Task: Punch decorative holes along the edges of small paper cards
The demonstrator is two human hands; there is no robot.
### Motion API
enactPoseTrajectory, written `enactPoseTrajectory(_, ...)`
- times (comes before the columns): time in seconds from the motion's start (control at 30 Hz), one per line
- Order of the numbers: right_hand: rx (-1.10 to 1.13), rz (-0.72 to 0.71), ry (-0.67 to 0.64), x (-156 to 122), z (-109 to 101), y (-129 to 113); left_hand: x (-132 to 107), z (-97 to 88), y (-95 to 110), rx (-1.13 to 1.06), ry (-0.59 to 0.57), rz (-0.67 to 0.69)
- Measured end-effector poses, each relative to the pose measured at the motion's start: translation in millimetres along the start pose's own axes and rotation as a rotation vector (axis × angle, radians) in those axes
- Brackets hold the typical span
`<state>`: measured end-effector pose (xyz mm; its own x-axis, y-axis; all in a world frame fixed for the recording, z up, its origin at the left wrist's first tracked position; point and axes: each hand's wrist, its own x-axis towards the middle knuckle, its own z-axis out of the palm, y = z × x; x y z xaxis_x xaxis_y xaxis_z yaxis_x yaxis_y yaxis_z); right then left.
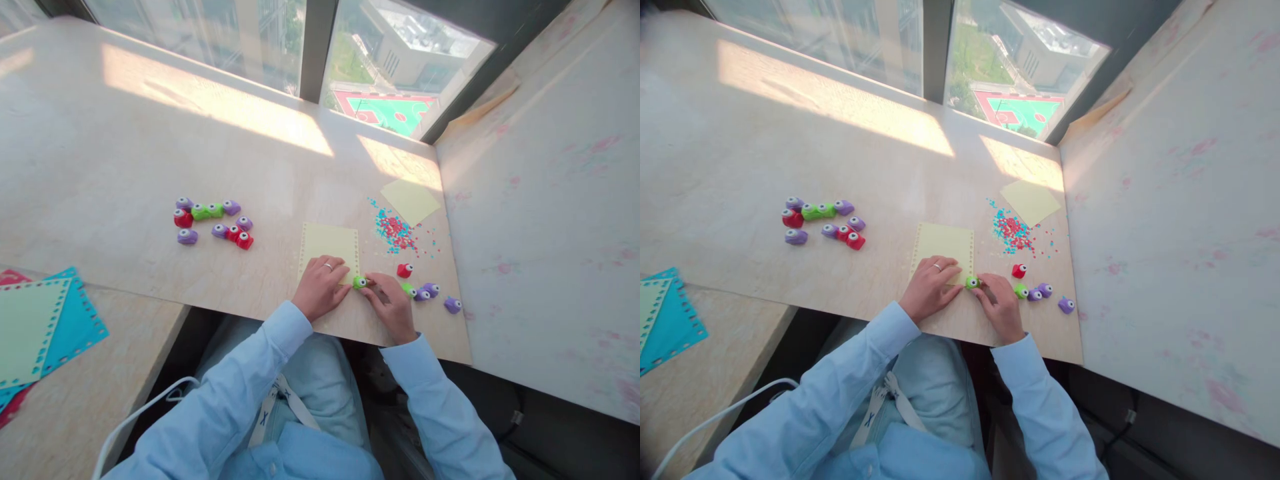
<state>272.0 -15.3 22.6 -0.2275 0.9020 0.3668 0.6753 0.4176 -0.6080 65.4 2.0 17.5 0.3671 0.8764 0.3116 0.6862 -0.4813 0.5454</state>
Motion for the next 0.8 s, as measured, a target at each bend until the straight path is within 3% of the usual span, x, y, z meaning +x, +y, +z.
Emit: enactPoseTrajectory(0.8,0.0,-0.026,0.008,-0.9,-3.8,-8.8,0.4,-6.2,4.6,-0.058,-0.025,-0.04)
